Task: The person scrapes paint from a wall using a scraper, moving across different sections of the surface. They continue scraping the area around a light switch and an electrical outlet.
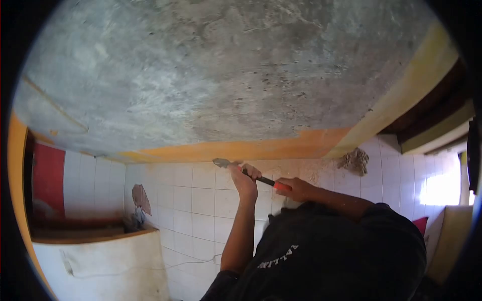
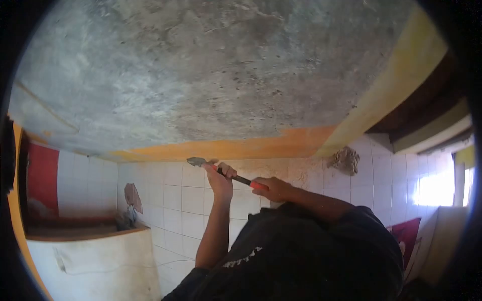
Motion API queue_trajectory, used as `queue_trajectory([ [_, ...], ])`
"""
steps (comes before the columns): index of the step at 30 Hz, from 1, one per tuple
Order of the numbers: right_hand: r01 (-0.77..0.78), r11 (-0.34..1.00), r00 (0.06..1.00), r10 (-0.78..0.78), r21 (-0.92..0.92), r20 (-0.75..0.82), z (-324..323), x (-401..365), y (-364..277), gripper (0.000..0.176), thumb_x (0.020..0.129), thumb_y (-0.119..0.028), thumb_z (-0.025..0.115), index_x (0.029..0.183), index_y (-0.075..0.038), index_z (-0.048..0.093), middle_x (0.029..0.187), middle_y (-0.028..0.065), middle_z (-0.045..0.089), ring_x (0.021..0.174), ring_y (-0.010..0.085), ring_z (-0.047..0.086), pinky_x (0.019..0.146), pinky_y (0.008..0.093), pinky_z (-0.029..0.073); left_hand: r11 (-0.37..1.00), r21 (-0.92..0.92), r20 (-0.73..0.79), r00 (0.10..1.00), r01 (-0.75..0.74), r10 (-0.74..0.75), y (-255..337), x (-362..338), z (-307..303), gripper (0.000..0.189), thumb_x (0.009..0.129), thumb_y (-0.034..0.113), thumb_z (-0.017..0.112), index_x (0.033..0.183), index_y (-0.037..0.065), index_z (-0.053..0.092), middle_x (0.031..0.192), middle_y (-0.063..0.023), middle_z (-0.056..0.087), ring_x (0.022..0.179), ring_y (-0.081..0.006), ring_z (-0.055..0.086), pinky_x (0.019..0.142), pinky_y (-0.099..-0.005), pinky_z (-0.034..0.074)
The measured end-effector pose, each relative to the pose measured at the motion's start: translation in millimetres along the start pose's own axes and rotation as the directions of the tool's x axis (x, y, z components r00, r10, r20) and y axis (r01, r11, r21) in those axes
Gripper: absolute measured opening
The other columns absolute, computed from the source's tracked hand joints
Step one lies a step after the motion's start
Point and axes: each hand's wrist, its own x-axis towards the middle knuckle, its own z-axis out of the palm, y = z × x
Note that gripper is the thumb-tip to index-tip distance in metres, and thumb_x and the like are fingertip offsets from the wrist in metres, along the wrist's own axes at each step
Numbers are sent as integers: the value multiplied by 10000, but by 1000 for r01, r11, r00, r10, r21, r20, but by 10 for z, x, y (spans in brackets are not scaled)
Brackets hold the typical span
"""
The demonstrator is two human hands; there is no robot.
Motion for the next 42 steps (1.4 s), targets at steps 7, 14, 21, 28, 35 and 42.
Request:
queue_trajectory([
  [7,-69,997,985,71,19,-156,-159,137,-318,442,920,-419,605,1266,-147,568,877,210,659,814,343,650,755,428,492,995,87,241,968,48,-68,226,342,264,438,1020,558,285,868,152,346,613,-9,346,530,-165,371,567,-352,407],
  [14,-132,945,846,265,300,-462,550,475,-430,428,925,-377,615,1266,-124,564,759,193,619,708,321,613,686,419,463,951,307,610,762,24,-216,219,964,114,524,980,646,321,1048,135,416,636,1,358,540,-138,387,561,-337,419],
  [21,-94,922,752,312,375,-581,1310,1303,-908,405,938,-335,606,1249,-82,549,718,169,593,660,260,578,652,393,444,930,366,750,582,30,-314,845,1538,-302,444,1027,538,307,1021,104,398,617,-21,377,516,-143,410,522,-325,420],
  [28,-31,892,587,381,450,-715,1765,1581,-1253,456,966,-324,569,1348,-85,504,726,142,584,670,272,593,657,394,453,872,489,775,447,24,-447,1047,1700,-305,529,1008,615,244,1021,119,428,620,6,368,527,-133,382,545,-321,405],
  [35,102,955,197,254,277,-947,1851,1739,-1389,466,967,-182,569,1413,-99,463,817,168,625,679,308,601,656,394,473,811,555,706,411,185,-577,1127,1752,60,558,985,661,263,1050,139,449,582,29,324,511,-119,345,560,-308,371],
  [42,53,999,-68,6,3,-998,1838,2045,-1353,429,923,-104,627,1345,-89,552,847,180,638,660,298,604,623,370,480,822,557,760,326,119,-562,1215,1738,265,538,1000,632,253,1036,123,421,593,22,354,490,-112,375,510,-300,386],
])
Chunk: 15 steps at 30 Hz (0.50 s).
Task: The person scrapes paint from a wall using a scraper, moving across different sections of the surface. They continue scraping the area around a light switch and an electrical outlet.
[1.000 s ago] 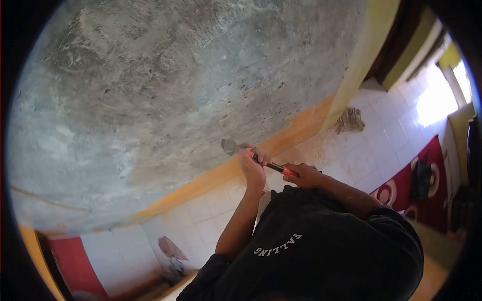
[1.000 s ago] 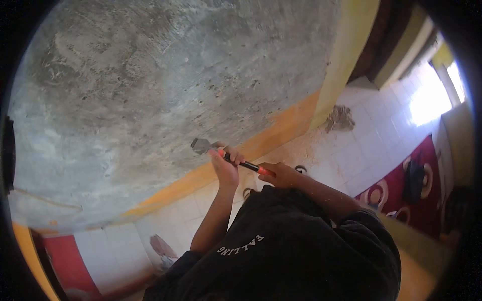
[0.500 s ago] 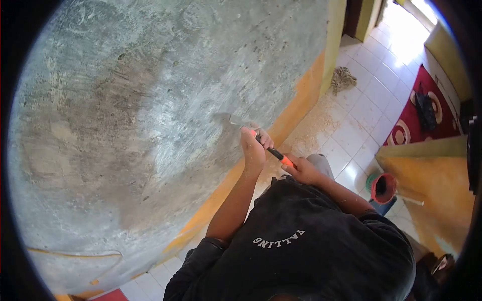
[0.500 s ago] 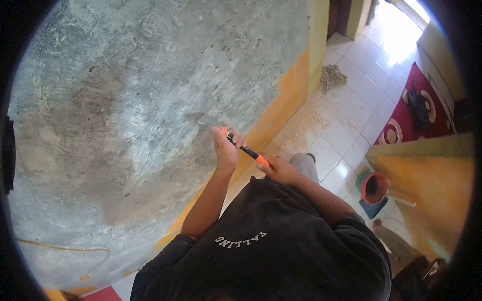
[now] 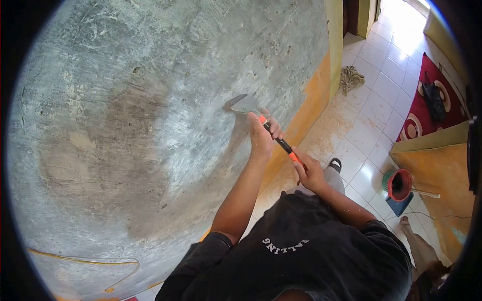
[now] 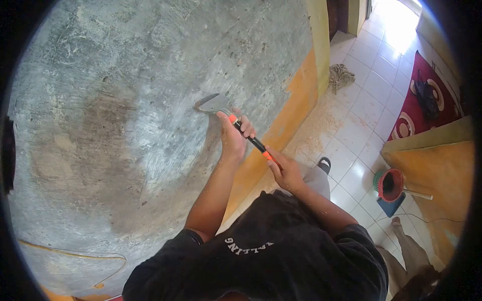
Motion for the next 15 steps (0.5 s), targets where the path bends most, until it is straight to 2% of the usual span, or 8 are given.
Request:
queue_trajectory([
  [1,8,1000,1000,-8,3,-10,-3,92,-66,429,923,-104,627,1345,-89,552,847,180,638,660,298,604,623,370,480,999,-44,-28,999,28,-29,74,48,80,536,1000,633,254,1040,123,416,591,23,352,489,-109,373,506,-297,381],
  [3,-99,995,995,98,-21,-28,-49,244,-215,413,922,-121,635,1329,-95,576,774,148,616,605,251,579,587,339,463,995,-86,-54,997,57,-62,201,165,205,534,1000,633,255,1043,124,412,589,24,350,488,-106,372,503,-294,376],
  [5,-160,987,987,160,1,-19,-60,299,-249,420,925,-130,632,1339,-100,572,717,123,582,578,218,554,575,324,449,999,29,3,999,33,-33,252,288,317,590,967,690,256,1059,135,433,574,36,315,489,-106,326,514,-292,351],
  [6,-217,976,976,217,24,-10,-81,300,-263,428,928,-138,630,1349,-106,567,661,99,548,552,185,528,563,308,436,999,45,-26,999,30,-29,253,283,348,580,966,691,271,1019,136,433,561,43,297,471,-99,308,498,-283,342],
  [7,-222,975,975,222,25,-6,-107,261,-302,428,928,-138,630,1349,-106,567,661,99,548,552,185,528,563,308,436,998,45,-32,999,34,-33,206,269,342,580,966,691,271,1019,136,433,561,43,297,471,-99,308,498,-283,342],
  [9,-275,958,961,277,82,-15,-121,208,-372,431,937,-161,620,1361,-111,559,601,83,487,542,153,497,560,298,421,989,54,-101,986,135,-129,135,284,364,569,962,693,295,984,140,430,552,51,281,458,-93,288,481,-283,332],
  [13,-264,961,962,269,83,-55,-163,386,-298,426,951,-173,606,1368,-103,552,604,60,471,558,128,481,573,287,420,988,52,-46,988,148,-145,196,526,526,563,955,698,315,973,146,428,550,53,279,455,-92,291,468,-281,323],
  [15,-371,896,918,393,244,-46,-190,488,-353,414,964,-188,592,1365,-92,552,619,37,470,580,109,477,584,283,424,987,84,-77,988,138,-132,255,658,673,546,976,666,306,945,130,405,533,45,292,423,-95,300,423,-279,312],
])
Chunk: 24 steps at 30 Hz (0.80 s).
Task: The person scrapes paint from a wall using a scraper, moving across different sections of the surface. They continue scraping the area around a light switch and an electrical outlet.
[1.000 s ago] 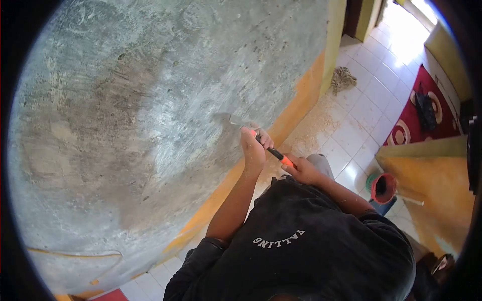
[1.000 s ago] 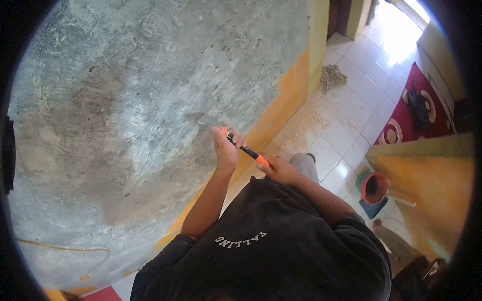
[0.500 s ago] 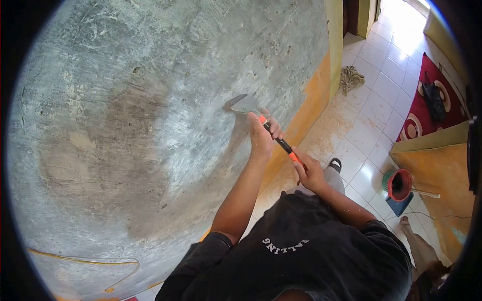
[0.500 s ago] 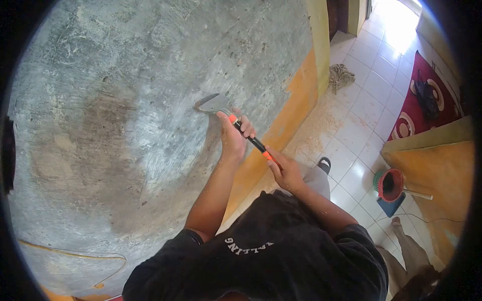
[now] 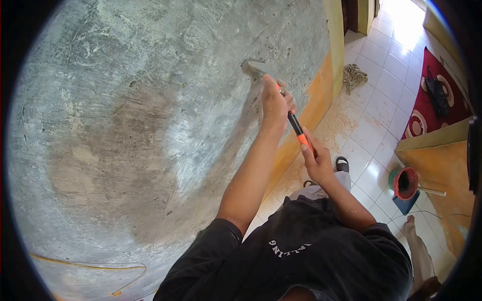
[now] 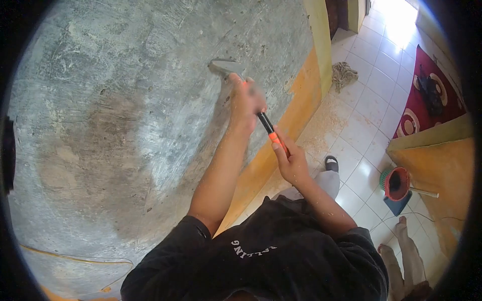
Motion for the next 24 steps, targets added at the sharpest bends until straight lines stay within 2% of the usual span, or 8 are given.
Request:
queue_trajectory([
  [4,60,996,998,-59,-64,17,-62,-96,-9,416,976,-202,578,1373,-86,542,633,22,461,597,94,463,590,274,419,999,22,-60,998,23,-22,-85,-145,-57,562,951,701,324,968,149,421,536,50,289,435,-98,301,443,-281,314],
  [7,119,990,993,-117,-81,24,-46,-39,7,424,981,-206,570,1385,-84,528,645,26,477,612,95,467,605,266,417,999,10,-23,999,35,-35,-76,4,-12,562,958,696,308,960,144,419,528,49,283,421,-103,288,440,-285,316],
  [9,-53,998,998,51,33,39,-59,11,-28,434,983,-203,566,1395,-77,515,674,18,499,636,96,474,633,255,421,999,3,-17,999,49,-49,-85,11,19,560,962,691,301,958,144,418,524,51,276,415,-105,282,437,-287,316],
  [13,14,1000,998,-13,-6,60,-121,-88,-37,433,987,-200,560,1400,-78,511,700,7,505,660,84,471,644,249,417,998,38,-73,997,41,-38,-103,-101,12,544,974,671,288,947,141,411,524,55,271,418,-101,279,436,-288,314],
  [18,-72,995,996,69,63,55,-152,-8,-20,438,983,-179,565,1407,-87,507,700,4,502,654,68,453,622,243,404,999,48,-104,994,-24,29,-159,30,126,522,993,628,307,918,118,392,514,38,318,383,-93,294,380,-281,284],
  [19,-77,996,995,73,54,63,-188,-33,-41,438,983,-179,565,1407,-87,507,700,4,502,654,68,453,622,243,404,1000,-6,-120,993,9,-10,-155,21,123,525,990,632,308,914,121,396,517,36,325,382,-97,306,374,-282,293],
  [21,-73,995,993,79,-73,92,-247,-72,-119,436,978,-165,571,1403,-88,513,672,-5,486,625,66,444,594,244,396,999,-13,-119,992,31,-32,-188,-51,49,513,995,624,305,933,123,399,524,40,309,401,-101,299,403,-285,302],
  [24,20,997,997,-15,-69,77,-227,-55,-62,430,975,-155,572,1398,-93,522,640,-11,459,596,63,431,559,246,381,999,34,-141,990,25,-20,-182,-63,106,525,990,637,301,952,123,403,535,44,297,421,-102,295,429,-288,312],
])
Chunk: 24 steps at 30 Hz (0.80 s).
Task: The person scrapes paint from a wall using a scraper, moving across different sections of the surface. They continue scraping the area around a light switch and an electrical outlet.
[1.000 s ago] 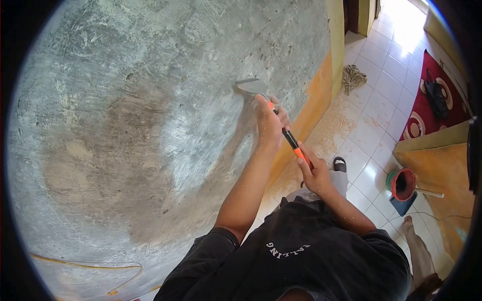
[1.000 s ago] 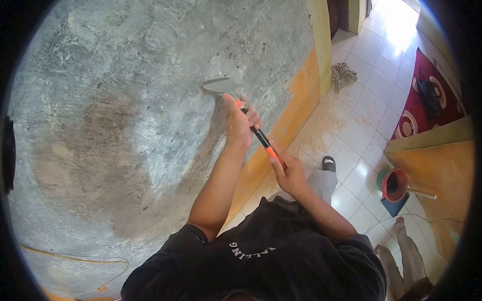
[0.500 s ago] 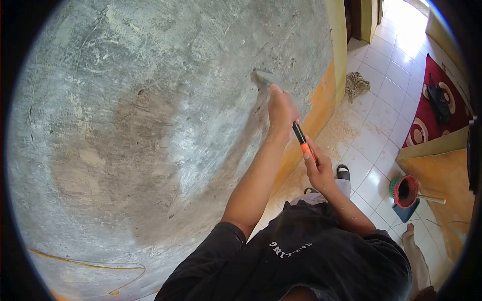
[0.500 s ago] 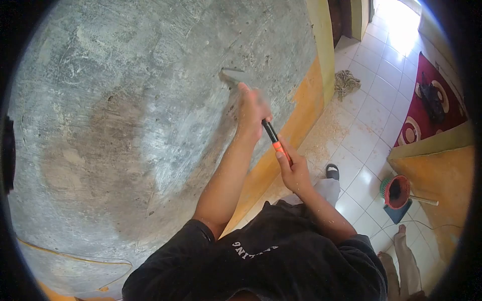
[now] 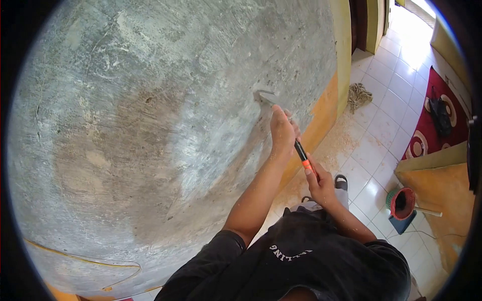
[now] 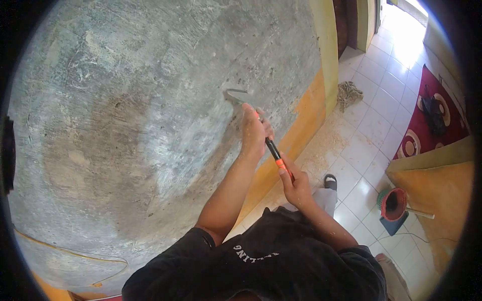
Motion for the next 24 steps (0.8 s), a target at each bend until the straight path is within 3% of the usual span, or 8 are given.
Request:
queue_trajectory([
  [4,-10,1000,1000,10,9,-16,-38,14,34,431,972,-148,572,1397,-95,523,630,-2,441,587,67,429,544,251,378,998,-6,-3,998,-62,62,-51,24,-7,579,963,686,297,962,118,408,546,43,307,422,-97,299,424,-291,317],
  [7,16,993,1000,-15,-120,8,-86,27,-30,433,975,-147,567,1401,-87,515,638,-5,445,583,70,430,537,249,374,998,-56,26,999,-33,35,-32,2,-47,582,959,690,304,972,118,413,550,44,306,425,-94,299,427,-288,315],
  [10,34,995,999,-36,-97,-12,-32,128,-24,435,979,-164,562,1403,-84,510,629,1,445,576,72,426,530,256,374,999,-25,76,996,40,-38,60,112,50,554,974,666,308,969,123,416,553,47,308,424,-94,298,428,-280,312],
  [14,-39,998,998,41,56,-49,-88,224,12,443,1006,-196,519,1420,-43,475,691,-38,468,573,46,439,519,228,369,999,4,88,995,-42,42,26,270,215,522,984,647,313,963,137,425,556,56,309,426,-91,297,429,-273,310],
  [17,-47,992,992,60,-116,111,-215,103,22,457,1006,-213,516,1427,-42,467,697,-33,488,564,50,452,517,231,384,998,-60,-44,998,35,-38,-33,83,64,503,991,631,311,962,145,435,560,59,314,432,-84,301,419,-269,296],
  [21,51,996,999,-50,-70,12,-205,272,106,455,1003,-189,523,1426,-34,465,709,-31,489,587,45,448,533,225,380,998,-33,-3,998,57,-57,9,243,238,508,993,627,316,967,133,435,561,50,319,434,-84,307,431,-268,310],
  [24,11,1000,1000,-11,13,-11,-359,457,-36,441,1002,-177,525,1413,-26,477,720,-33,494,591,54,444,540,230,384,999,-39,19,999,-25,26,105,345,507,517,992,626,331,972,120,433,559,41,324,437,-87,313,441,-266,318],
])
